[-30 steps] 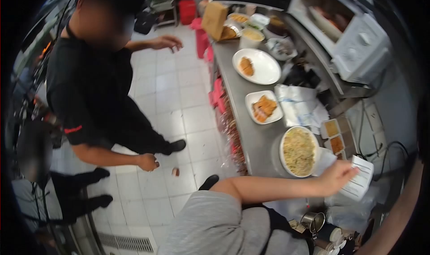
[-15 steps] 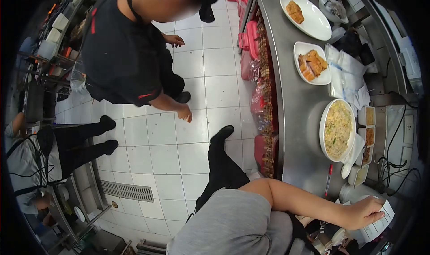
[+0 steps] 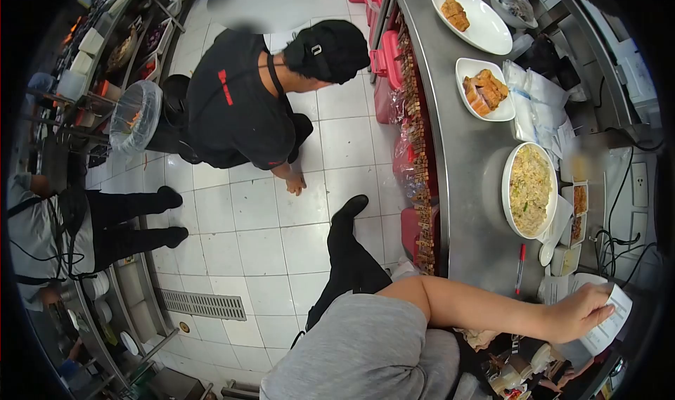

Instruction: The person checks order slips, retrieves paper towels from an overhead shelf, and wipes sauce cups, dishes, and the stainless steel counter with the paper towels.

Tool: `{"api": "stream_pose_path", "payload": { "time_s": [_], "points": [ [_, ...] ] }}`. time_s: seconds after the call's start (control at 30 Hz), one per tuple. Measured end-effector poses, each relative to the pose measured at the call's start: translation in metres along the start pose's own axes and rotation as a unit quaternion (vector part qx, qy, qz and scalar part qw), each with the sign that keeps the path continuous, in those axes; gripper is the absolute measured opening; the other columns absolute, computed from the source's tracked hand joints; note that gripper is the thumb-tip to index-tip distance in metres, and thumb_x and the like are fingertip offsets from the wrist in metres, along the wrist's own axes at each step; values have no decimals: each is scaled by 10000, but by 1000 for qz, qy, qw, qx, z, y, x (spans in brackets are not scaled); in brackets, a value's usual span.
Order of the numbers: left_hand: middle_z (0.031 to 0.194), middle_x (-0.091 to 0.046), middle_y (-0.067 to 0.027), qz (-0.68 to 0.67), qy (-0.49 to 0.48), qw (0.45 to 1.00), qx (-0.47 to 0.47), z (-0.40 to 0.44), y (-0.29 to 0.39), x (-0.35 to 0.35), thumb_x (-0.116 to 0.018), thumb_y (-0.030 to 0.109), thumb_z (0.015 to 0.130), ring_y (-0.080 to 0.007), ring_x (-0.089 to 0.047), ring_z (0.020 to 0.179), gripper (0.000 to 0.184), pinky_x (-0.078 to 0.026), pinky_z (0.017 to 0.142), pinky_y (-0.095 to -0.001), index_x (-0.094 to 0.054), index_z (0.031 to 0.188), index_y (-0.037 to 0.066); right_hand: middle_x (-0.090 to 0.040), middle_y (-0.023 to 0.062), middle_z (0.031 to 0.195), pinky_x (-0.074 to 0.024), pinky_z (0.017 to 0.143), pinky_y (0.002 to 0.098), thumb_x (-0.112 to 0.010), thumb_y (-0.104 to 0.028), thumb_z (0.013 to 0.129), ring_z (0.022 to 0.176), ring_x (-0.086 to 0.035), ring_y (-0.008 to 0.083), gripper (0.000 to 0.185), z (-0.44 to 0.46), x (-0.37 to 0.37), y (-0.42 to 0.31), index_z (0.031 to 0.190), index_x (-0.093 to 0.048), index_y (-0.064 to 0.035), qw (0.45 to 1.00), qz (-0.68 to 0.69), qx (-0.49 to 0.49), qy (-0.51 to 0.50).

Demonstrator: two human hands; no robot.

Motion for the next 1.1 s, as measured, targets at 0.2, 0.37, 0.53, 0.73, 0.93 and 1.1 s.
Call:
{"api": "stream_pose_path", "payload": {
  "time_s": [0.2, 0.37, 0.53, 0.73, 0.93, 1.1],
  "points": [
    [735, -536, -118, 70, 27, 997, -26, 32, 17, 8, -570, 100, 872, -204, -508, 692, 156, -389, 622, -316, -590, 805, -39, -577, 104, 1091, -404, 890, 278, -563, -31, 873, 1004, -529, 179, 324, -81, -51, -3, 1188, -532, 36, 961, 205, -2, -187],
    [851, -666, -41, -5, -9, 992, 128, 54, -8, -2, -597, 184, 897, -59, -579, 728, 207, -465, 652, -215, -660, 964, -2, -452, 188, 1328, -352, 1033, 358, -634, -211, 843, 1235, -427, 285, 582, -118, -63, 12, 1339, -401, -13, 916, 375, -129, -66],
    [932, -661, -75, -25, -68, 973, 217, 66, -2, -33, -513, 244, 947, -100, -620, 808, 309, -511, 714, -253, -623, 1032, -32, -550, 199, 1178, -491, 771, 252, -544, -21, 883, 952, -592, 165, 573, -137, -46, 20, 1385, -268, -42, 888, 446, -94, 61],
    [1046, -628, -141, 27, -136, 955, 261, 71, -8, -53, -440, 355, 958, -190, -650, 866, 437, -564, 695, -327, -574, 1103, -35, -514, 142, 1236, -443, 907, 314, -602, -12, 822, 1108, -517, 201, 522, -156, -19, 29, 1307, -409, 11, 854, 470, -70, 215],
    [1076, -600, -70, 12, -164, 965, 205, 87, 18, -68, -430, 283, 969, -150, -612, 905, 365, -557, 694, -270, -591, 1138, 3, -621, 122, 1009, -460, 817, 298, -527, 43, 818, 948, -585, 183, 273, -188, -10, 74, 1078, -603, 16, 948, 185, -74, 247],
    [1068, -597, -70, 14, -231, 959, 163, 72, 28, -99, -429, 261, 969, -138, -607, 905, 351, -552, 707, -257, -587, 1152, 7, -646, 124, 903, -446, 776, 302, -496, -106, 893, 862, -591, 183, 226, -186, -15, 66, 1036, -611, 27, 943, 203, -111, 240]
  ]
}}
Point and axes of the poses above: each hand's wrist, its own z-axis towards the middle knuckle, its own x-axis out of the back of the hand, y = z × x, the point moved 10 cm from there along z, towards the middle knuckle
